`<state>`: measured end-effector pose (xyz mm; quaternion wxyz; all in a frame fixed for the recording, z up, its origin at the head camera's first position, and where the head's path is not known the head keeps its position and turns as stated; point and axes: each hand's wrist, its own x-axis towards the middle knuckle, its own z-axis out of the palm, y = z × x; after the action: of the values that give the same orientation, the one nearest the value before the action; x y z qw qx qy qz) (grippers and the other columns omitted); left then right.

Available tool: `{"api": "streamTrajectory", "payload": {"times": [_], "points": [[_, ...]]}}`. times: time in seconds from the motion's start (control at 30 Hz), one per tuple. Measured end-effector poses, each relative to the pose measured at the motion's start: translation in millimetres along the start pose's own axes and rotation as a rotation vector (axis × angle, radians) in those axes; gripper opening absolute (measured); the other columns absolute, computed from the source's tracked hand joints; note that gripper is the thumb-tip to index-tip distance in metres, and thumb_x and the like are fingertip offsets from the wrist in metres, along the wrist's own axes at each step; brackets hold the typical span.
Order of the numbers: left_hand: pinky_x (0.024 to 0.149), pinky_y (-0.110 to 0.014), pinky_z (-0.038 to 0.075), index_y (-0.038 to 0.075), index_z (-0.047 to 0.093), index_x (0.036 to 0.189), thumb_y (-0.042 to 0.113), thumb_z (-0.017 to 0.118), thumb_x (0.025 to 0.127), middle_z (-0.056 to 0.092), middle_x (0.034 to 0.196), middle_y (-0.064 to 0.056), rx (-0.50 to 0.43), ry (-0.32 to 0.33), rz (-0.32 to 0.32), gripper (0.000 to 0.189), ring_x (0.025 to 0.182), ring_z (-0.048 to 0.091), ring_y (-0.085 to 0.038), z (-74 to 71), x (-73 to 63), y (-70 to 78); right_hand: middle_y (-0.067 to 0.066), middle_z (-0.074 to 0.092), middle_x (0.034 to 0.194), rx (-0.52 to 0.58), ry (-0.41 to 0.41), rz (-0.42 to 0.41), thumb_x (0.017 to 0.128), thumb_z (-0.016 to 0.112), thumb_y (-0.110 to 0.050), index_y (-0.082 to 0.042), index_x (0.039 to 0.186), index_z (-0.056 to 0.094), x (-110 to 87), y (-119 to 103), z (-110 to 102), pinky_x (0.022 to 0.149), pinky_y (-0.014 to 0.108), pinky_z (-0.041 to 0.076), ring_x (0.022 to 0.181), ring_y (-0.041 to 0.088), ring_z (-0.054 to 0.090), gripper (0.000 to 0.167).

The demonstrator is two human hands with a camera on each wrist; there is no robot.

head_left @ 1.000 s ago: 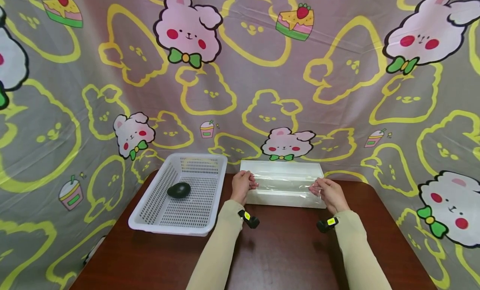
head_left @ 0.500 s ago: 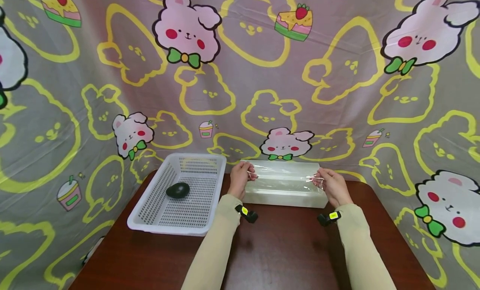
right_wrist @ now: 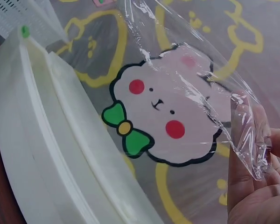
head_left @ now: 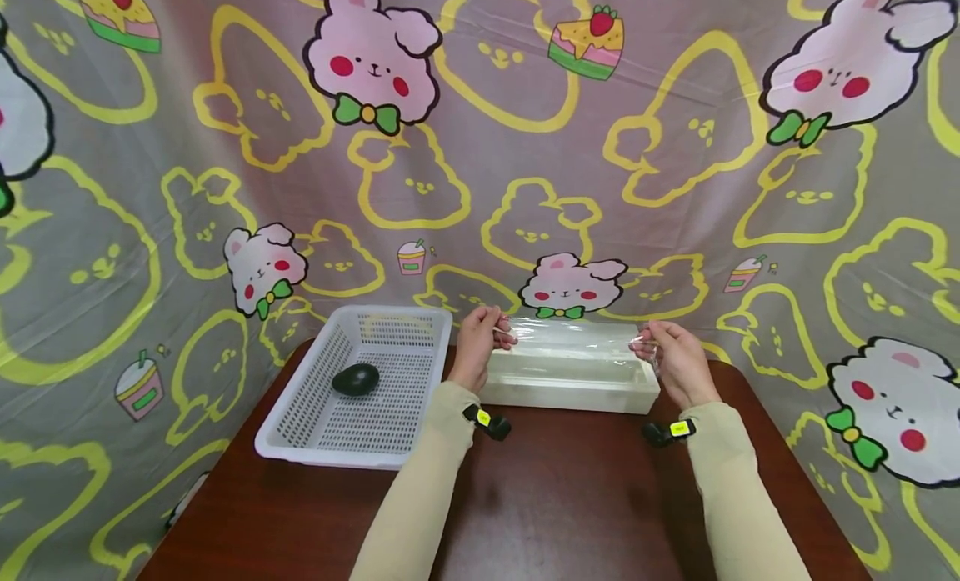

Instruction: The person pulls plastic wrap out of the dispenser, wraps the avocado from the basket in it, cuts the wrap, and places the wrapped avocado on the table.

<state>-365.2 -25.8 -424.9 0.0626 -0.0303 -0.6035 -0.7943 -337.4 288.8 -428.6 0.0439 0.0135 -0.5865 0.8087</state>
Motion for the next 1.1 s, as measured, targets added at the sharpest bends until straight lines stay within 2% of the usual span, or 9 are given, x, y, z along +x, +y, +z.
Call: {"api": "streamTrajectory", "payload": {"times": [0.17, 0.23, 0.4, 0.47, 0.7, 0.9, 1.1], "points": [[0.052, -0.022, 0.055, -0.001, 0.061, 0.095, 0.019, 0.05, 0.11, 0.06, 0.078, -0.004, 0.009, -0.023, -0.013, 0.027, 0.055, 0.067, -0.011, -1.3, -12.8, 4.8, -0.005, 0.068, 0.083, -0.074, -0.008, 0.011, 0.107, 0.058, -0.026, -0.012, 0.101, 0.065, -11.5, -5.8, -3.1, 0.069, 0.021, 0.061, 0.073, 0.009, 0.074, 0.016], [0.052, -0.022, 0.055, 0.0, 0.061, 0.094, 0.018, 0.05, 0.11, 0.06, 0.079, -0.003, 0.022, -0.032, -0.022, 0.026, 0.055, 0.067, -0.01, -3.1, -21.1, 4.4, -0.006, 0.068, 0.082, -0.115, -0.02, 0.029, 0.106, 0.059, -0.029, -0.013, 0.101, 0.064, -18.0, -6.2, -6.1, 0.065, 0.021, 0.059, 0.072, 0.009, 0.074, 0.017], [0.053, -0.023, 0.055, -0.004, 0.06, 0.098, 0.019, 0.051, 0.11, 0.061, 0.077, -0.002, 0.059, -0.072, -0.038, 0.028, 0.056, 0.068, -0.011, -11.8, -47.8, -0.2, -0.007, 0.069, 0.082, -0.172, -0.072, 0.039, 0.106, 0.059, -0.028, -0.014, 0.1, 0.066, -39.2, -3.5, -13.9, 0.059, 0.021, 0.057, 0.07, 0.008, 0.073, 0.017], [0.054, -0.024, 0.056, -0.006, 0.061, 0.101, 0.02, 0.052, 0.11, 0.062, 0.077, -0.003, 0.082, -0.089, -0.05, 0.029, 0.057, 0.068, -0.011, -16.9, -59.9, -3.8, -0.005, 0.069, 0.082, -0.194, -0.091, 0.038, 0.107, 0.059, -0.026, -0.013, 0.101, 0.066, -50.0, -1.5, -16.4, 0.061, 0.022, 0.06, 0.07, 0.009, 0.074, 0.016], [0.056, -0.026, 0.057, -0.01, 0.059, 0.1, 0.016, 0.05, 0.109, 0.064, 0.074, -0.004, 0.149, -0.193, -0.101, 0.029, 0.058, 0.067, -0.012, -34.2, -104.4, -19.3, -0.002, 0.068, 0.082, -0.389, -0.133, 0.076, 0.107, 0.058, -0.026, 0.005, 0.112, 0.059, -86.5, 6.1, -26.3, 0.062, 0.027, 0.062, 0.068, 0.013, 0.074, 0.032], [0.06, -0.029, 0.06, -0.011, 0.059, 0.108, 0.014, 0.054, 0.107, 0.068, 0.075, -0.003, 0.199, -0.301, -0.219, 0.026, 0.061, 0.069, -0.012, -59.7, -138.2, -40.3, 0.004, 0.071, 0.087, -0.509, -0.248, 0.199, 0.108, 0.058, -0.026, 0.01, 0.113, 0.058, -105.1, 19.3, -41.0, 0.061, 0.031, 0.061, 0.068, 0.016, 0.072, 0.037], [0.061, -0.026, 0.061, -0.01, 0.056, 0.114, 0.014, 0.057, 0.106, 0.073, 0.084, -0.007, 0.22, -0.384, -0.318, 0.025, 0.065, 0.073, -0.013, -84.5, -155.6, -63.7, 0.01, 0.075, 0.095, -0.53, -0.357, 0.336, 0.107, 0.06, -0.026, 0.011, 0.118, 0.058, -114.1, 36.0, -57.0, 0.061, 0.029, 0.06, 0.071, 0.017, 0.072, 0.039]]}}
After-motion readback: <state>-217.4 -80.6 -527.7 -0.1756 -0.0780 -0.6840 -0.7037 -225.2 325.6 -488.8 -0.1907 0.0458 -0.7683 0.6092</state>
